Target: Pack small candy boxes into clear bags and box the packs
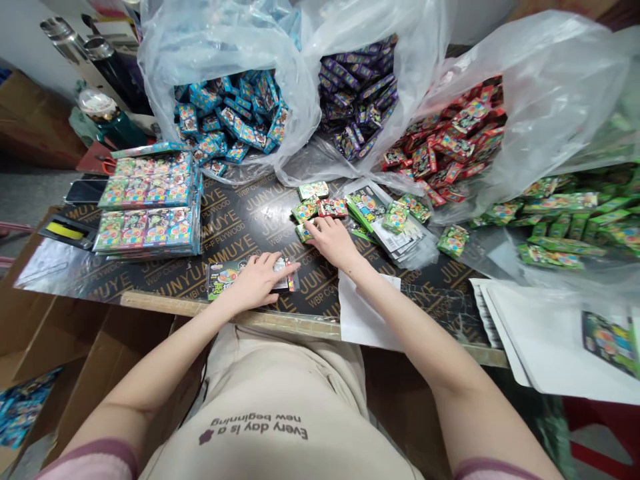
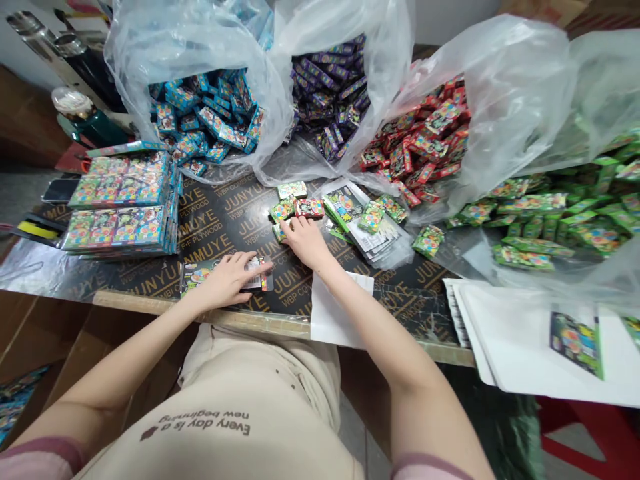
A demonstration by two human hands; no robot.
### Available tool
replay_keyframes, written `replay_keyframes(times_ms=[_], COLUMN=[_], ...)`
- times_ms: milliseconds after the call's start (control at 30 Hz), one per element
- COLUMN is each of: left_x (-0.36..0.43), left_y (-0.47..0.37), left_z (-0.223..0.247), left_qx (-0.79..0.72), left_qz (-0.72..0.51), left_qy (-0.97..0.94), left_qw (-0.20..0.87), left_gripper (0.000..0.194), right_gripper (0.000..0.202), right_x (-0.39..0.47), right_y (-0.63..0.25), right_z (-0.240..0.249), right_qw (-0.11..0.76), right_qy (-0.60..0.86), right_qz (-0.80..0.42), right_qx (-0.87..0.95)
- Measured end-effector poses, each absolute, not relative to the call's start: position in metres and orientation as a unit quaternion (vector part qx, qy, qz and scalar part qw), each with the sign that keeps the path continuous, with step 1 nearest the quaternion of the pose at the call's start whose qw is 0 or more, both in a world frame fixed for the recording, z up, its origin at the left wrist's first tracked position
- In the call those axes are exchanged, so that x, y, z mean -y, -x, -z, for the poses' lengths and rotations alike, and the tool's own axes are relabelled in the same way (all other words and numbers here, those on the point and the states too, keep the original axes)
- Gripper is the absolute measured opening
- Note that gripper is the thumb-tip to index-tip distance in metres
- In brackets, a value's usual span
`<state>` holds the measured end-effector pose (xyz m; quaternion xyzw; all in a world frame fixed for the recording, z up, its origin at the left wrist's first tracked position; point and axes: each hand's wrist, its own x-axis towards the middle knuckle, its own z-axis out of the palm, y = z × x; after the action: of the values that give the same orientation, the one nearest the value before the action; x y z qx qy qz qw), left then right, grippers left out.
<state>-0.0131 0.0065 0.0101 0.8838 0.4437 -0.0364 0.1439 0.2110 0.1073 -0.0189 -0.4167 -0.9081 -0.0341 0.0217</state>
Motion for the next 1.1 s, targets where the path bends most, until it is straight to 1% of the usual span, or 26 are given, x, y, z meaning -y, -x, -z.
replay_keyframes(times_ms=[33, 100, 233, 300, 367, 433, 500, 533, 567, 600, 633, 667, 733, 767, 800, 900, 933, 967, 1100], left_x=[-0.008, -0.010, -0.012, -0.012, -0.012, -0.012, -0.011, -0.011, -0.011, -0.011, -0.010, -0.010, -0.008, -0.008, -0.007, -0.007, -0.007, -0.007, -0.009], left_y=[0.011, 0.008, 0.006, 0.006, 0.006, 0.007, 0.009, 0.011, 0.013, 0.015, 0.017, 0.019, 0.022, 0.023, 0.023, 0.024, 0.023, 0.023, 0.023], left_z=[-0.012, -0.015, -0.017, -0.018, -0.018, -0.017, -0.015, -0.013, -0.010, -0.008, -0.005, -0.003, 0.001, 0.002, 0.002, 0.002, 0.002, 0.002, 0.002], left_qx=[-0.433, -0.423, -0.411, -0.407, -0.407, -0.413, -0.425, -0.432, -0.440, -0.448, -0.456, -0.464, -0.479, -0.484, -0.490, -0.504, -0.508, -0.510, -0.519], left_qz=[0.050, 0.068, 0.082, 0.085, 0.084, 0.077, 0.062, 0.049, 0.034, 0.017, 0.002, -0.010, -0.019, -0.018, -0.017, -0.018, -0.021, -0.024, -0.045], left_qy=[-0.889, -0.894, -0.900, -0.902, -0.902, -0.899, -0.892, -0.887, -0.882, -0.875, -0.869, -0.864, -0.857, -0.855, -0.852, -0.846, -0.844, -0.842, -0.835], left_qw=[0.139, 0.130, 0.118, 0.115, 0.117, 0.125, 0.142, 0.155, 0.168, 0.181, 0.190, 0.195, 0.192, 0.187, 0.181, 0.173, 0.173, 0.173, 0.175], left_gripper=[0.076, 0.066, 0.054, 0.046, 0.041, 0.044, 0.056, 0.065, 0.074, 0.082, 0.088, 0.092, 0.096, 0.098, 0.099, 0.104, 0.105, 0.107, 0.113], right_gripper=[0.034, 0.034, 0.042, 0.045, 0.047, 0.051, 0.053, 0.053, 0.051, 0.049, 0.045, 0.041, 0.038, 0.042, 0.050, 0.086, 0.092, 0.092, 0.081], right_x=[-0.110, -0.113, -0.123, -0.127, -0.126, -0.119, -0.108, -0.102, -0.097, -0.094, -0.091, -0.089, -0.088, -0.087, -0.086, -0.078, -0.075, -0.072, -0.060], right_y=[-0.210, -0.209, -0.208, -0.208, -0.207, -0.207, -0.209, -0.211, -0.214, -0.218, -0.223, -0.229, -0.240, -0.244, -0.247, -0.248, -0.245, -0.242, -0.227], right_z=[0.018, 0.015, 0.011, 0.011, 0.011, 0.013, 0.016, 0.018, 0.019, 0.021, 0.021, 0.022, 0.021, 0.020, 0.019, 0.021, 0.022, 0.023, 0.016], right_qw=[-0.001, -0.029, -0.019, -0.014, 0.016, 0.099, 0.188, 0.211, 0.216, 0.209, 0.197, 0.187, 0.184, 0.185, 0.181, 0.149, 0.144, 0.151, 0.222], right_qy=[0.400, 0.365, 0.345, 0.364, 0.392, 0.422, 0.440, 0.447, 0.462, 0.484, 0.513, 0.540, 0.559, 0.546, 0.522, 0.449, 0.434, 0.426, 0.405], right_qz=[0.050, 0.063, 0.056, 0.019, -0.067, -0.215, -0.397, -0.473, -0.520, -0.532, -0.507, -0.453, -0.314, -0.263, -0.236, -0.227, -0.227, -0.223, -0.211], right_qx=[0.915, 0.928, 0.937, 0.931, 0.917, 0.875, 0.783, 0.729, 0.685, 0.663, 0.664, 0.685, 0.745, 0.774, 0.799, 0.851, 0.860, 0.864, 0.861])
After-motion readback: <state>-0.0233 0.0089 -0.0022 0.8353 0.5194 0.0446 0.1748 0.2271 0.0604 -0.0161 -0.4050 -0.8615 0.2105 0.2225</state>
